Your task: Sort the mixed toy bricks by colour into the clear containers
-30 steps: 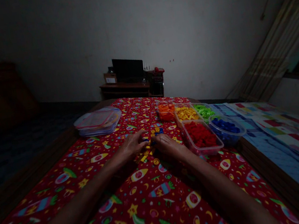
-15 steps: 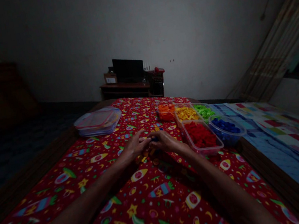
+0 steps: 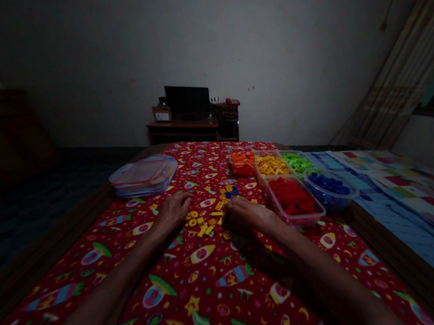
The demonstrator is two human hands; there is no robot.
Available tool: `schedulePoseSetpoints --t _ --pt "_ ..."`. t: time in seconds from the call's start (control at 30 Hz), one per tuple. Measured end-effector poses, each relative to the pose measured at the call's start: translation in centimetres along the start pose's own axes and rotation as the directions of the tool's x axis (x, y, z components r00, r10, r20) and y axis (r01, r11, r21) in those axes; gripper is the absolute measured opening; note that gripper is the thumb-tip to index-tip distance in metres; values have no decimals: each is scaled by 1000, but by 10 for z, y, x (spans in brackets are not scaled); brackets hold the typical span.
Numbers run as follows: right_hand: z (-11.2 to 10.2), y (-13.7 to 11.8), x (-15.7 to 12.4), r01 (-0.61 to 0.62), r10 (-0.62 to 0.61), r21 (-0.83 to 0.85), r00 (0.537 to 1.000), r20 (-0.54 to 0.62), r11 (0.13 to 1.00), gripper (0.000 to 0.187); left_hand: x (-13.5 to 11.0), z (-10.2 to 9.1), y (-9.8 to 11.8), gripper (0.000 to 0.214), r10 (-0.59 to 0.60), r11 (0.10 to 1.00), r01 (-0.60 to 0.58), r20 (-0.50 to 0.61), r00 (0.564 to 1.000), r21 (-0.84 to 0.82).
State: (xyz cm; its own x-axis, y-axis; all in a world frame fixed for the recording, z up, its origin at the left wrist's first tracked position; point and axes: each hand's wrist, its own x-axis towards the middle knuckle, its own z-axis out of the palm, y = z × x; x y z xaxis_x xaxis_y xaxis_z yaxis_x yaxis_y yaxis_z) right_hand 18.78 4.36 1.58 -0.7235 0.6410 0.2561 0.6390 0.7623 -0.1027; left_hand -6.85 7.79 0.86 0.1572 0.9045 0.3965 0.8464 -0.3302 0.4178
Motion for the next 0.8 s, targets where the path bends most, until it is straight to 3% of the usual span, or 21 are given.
schedulePoseSetpoints --t 0.13,0.27,0.37,0.5,0.67,0.8 --pt "-26 7 5 -5 18 113 993 -113 994 16 -2 7 -12 40 -39 998 41 21 999 -51" --pt "-79 14 2 -169 194 148 964 -181 974 19 -3 6 -12 43 -43 996 45 34 999 -71" --pt "-120 34 -23 -347 352 71 887 -298 935 22 -3 6 -13 44 -13 998 15 41 999 -56" --pt "-160 82 -73 -585 503 -168 786 -360 794 25 -2 9 -15 42 -1 998 2 24 1000 -55" --pt "-179 128 -114 -692 671 -425 706 -228 583 20 -1 12 -17 42 1 999 0 18 1000 -43" --pt "-177 138 -117 -688 725 -424 682 -99 589 17 -3 11 -15 41 20 999 -19 17 1000 -28"
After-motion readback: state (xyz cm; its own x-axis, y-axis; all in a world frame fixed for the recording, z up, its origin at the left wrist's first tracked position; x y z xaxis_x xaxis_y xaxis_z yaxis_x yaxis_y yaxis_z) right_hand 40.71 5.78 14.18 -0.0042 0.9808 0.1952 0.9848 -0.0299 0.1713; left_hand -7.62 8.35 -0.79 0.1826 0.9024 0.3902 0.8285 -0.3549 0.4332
